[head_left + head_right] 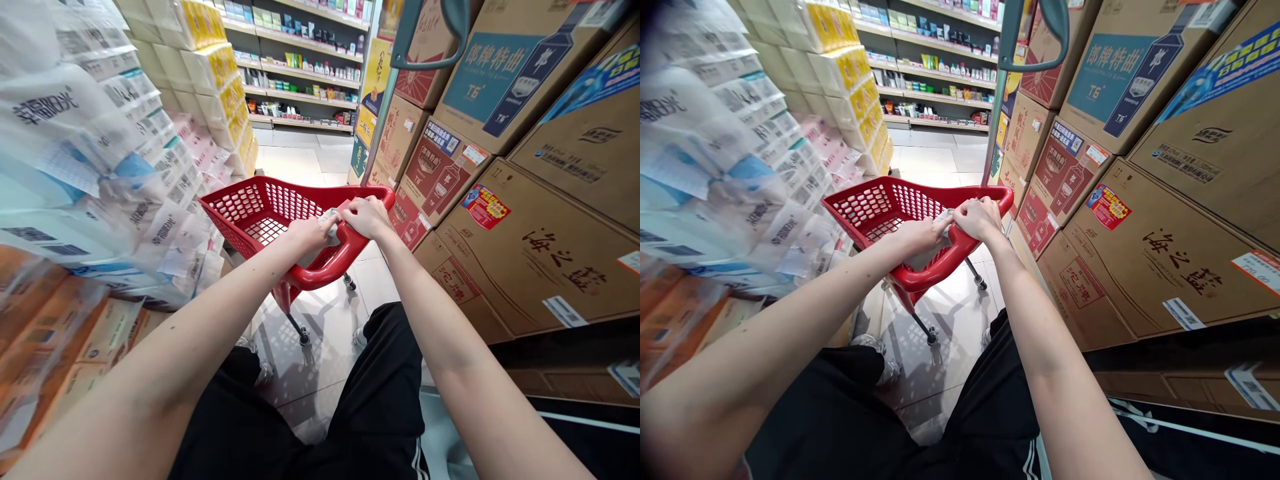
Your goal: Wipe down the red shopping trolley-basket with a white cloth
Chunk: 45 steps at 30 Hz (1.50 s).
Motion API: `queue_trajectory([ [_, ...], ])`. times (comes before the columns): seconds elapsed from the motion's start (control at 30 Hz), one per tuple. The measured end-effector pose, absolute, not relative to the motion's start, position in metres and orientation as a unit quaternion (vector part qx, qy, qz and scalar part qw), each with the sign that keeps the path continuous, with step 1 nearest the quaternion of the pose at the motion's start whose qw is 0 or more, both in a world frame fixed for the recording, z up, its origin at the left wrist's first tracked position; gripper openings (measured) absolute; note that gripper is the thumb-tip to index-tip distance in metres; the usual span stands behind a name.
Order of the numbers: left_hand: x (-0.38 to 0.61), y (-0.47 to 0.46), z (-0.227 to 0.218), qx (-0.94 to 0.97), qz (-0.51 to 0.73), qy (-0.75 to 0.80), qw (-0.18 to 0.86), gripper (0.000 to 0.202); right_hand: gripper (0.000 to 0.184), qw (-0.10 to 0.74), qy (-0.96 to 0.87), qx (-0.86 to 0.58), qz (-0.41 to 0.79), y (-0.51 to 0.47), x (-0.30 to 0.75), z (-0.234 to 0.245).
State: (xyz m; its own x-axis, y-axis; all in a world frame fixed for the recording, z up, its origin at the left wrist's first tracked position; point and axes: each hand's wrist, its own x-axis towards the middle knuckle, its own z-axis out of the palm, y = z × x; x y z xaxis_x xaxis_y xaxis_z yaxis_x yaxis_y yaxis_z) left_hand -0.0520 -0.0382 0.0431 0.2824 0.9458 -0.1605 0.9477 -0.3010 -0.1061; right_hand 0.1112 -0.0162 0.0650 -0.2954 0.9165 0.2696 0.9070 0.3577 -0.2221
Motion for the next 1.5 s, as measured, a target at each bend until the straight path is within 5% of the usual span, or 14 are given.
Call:
queue_trajectory([
  [1.5, -0.067, -0.035, 0.056, 0.809, -0.155, 0.565, 0.037, 0.065, 0.035, 0.174, -0.788, -0.591, 0.017, -0.019, 0.108, 0.067],
])
